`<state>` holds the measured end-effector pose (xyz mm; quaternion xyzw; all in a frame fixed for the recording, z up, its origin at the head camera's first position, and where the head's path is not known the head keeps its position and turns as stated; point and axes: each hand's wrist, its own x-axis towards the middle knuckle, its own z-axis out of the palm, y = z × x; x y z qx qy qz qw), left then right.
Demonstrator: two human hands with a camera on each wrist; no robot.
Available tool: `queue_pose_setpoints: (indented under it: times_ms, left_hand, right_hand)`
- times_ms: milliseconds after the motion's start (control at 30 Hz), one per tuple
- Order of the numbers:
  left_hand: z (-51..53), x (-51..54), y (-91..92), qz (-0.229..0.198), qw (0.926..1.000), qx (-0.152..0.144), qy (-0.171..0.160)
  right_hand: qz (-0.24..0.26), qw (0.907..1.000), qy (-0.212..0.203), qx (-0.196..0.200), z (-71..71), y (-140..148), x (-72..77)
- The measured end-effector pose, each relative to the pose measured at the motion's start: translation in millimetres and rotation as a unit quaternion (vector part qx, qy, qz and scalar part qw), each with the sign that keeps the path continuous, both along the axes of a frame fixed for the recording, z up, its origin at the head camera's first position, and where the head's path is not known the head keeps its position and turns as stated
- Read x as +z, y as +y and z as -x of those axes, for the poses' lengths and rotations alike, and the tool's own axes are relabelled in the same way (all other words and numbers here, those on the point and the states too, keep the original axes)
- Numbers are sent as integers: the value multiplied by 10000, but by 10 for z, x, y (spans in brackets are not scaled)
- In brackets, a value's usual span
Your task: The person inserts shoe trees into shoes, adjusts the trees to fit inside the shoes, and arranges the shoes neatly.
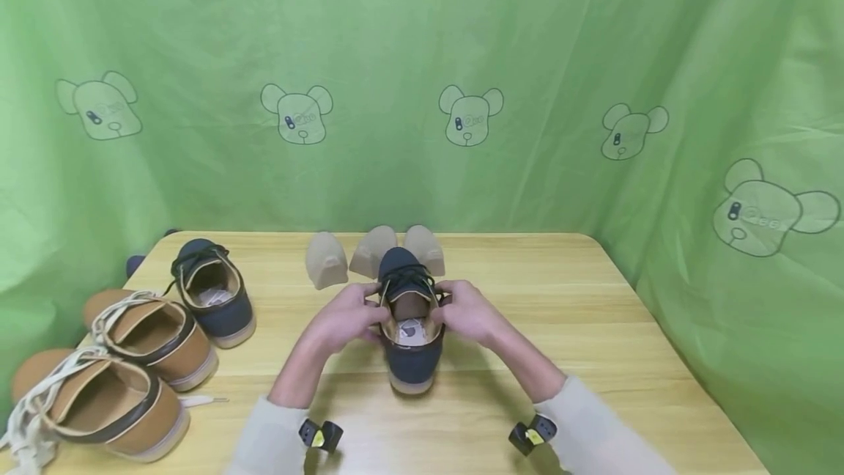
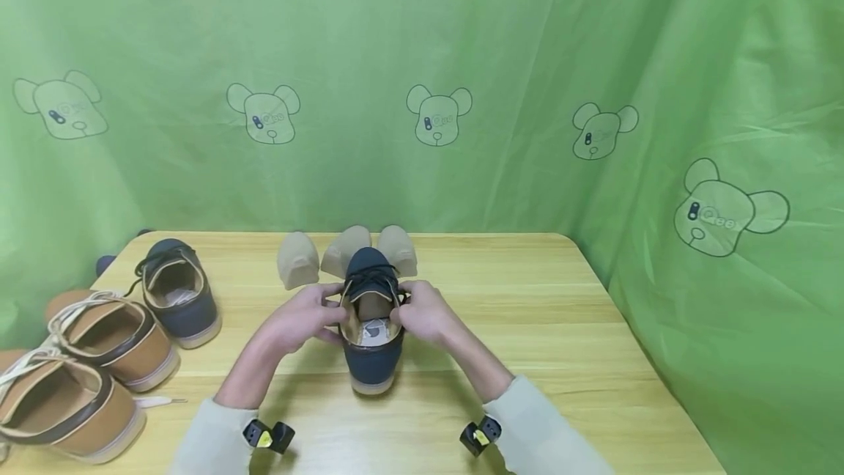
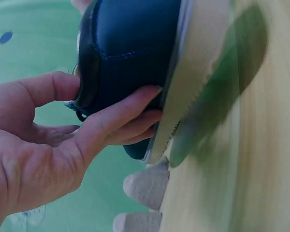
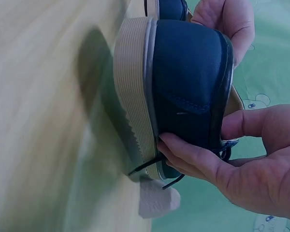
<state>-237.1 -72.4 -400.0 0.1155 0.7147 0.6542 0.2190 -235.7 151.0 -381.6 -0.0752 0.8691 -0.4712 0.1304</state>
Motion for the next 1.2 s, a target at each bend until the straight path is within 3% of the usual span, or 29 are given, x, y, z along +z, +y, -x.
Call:
queue_pose_setpoints:
  times_ms: [133, 300, 500, 667, 833, 1000, 1200]
  left_hand:
    - [25, 121, 100, -99, 9999, -72, 9]
    - [48, 362, 309, 5, 10000, -53, 64]
    - [138, 615, 697, 258, 9997, -6, 44]
    - [234, 727, 1073, 102, 9997, 19, -225]
    - [337, 662, 1379, 135, 9995, 70, -289]
    - [415, 447, 1608, -26, 9985, 309, -451]
    - [461, 212, 1739, -6, 9962, 645, -587]
  right_hand:
    - [100, 9999, -59, -3, 4, 115, 128]
    - [94, 9999, -27, -69, 19, 301, 326]
    - [-104, 9997, 66, -204, 50, 615, 581]
    - [-316, 9988, 141, -349, 83, 924, 690]
    - [-427, 9979, 186, -461, 144, 1196, 641]
    - [-402, 9970, 111, -653, 202, 1357, 456]
    - [-308, 9948, -34, -969, 264, 1386, 194]
